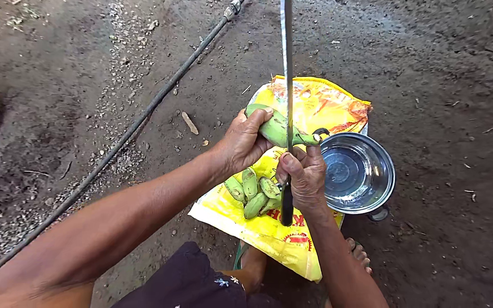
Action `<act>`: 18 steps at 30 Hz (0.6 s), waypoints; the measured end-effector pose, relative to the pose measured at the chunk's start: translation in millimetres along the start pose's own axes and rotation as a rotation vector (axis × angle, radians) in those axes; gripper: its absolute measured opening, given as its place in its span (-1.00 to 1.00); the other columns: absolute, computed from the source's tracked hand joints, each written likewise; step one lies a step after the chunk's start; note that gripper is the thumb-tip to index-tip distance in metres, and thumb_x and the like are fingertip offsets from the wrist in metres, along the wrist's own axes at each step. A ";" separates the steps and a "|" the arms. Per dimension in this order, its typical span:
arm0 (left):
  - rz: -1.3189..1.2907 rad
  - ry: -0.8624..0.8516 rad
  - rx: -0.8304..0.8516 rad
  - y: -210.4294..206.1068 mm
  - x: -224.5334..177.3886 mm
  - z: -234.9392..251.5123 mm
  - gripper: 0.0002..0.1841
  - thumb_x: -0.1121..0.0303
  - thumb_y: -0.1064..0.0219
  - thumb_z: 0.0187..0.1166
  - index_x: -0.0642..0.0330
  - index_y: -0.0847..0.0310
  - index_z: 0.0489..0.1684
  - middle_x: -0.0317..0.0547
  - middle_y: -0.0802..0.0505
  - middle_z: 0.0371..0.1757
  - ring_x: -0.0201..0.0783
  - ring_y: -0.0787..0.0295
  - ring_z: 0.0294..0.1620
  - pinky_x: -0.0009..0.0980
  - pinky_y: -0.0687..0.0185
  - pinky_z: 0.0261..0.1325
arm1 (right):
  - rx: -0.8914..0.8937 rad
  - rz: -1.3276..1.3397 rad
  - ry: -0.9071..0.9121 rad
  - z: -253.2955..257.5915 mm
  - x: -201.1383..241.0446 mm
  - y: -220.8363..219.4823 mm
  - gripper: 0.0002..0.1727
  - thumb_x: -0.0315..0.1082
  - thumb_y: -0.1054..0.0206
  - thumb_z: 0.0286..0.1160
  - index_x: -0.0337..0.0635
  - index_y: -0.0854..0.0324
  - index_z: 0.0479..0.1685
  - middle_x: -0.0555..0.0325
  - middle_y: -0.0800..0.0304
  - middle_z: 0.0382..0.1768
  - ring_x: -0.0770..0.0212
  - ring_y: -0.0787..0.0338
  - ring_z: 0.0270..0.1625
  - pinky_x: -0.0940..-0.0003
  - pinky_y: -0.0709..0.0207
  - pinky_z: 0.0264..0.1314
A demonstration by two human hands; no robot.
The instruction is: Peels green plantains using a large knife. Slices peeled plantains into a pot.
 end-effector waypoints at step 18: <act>0.114 0.283 0.328 28.0 3.4 20.7 -0.58 0.08 0.30 0.86 -0.02 -0.50 -0.13 -0.23 -0.80 -0.40 -0.36 -0.82 -0.34 -0.43 -0.79 -0.17 | 0.253 0.409 -0.391 -5.0 -4.8 -8.1 -0.54 -0.14 -0.65 0.28 -0.04 -0.63 0.11 0.18 -0.65 -0.54 0.39 -0.61 -0.64 0.55 -0.57 -0.54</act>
Point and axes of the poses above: each hand's wrist, its own z-axis towards the middle knuckle, its own y-axis out of the back of the hand, x = y × z, the point moved 4 cm from there along z, towards the middle knuckle
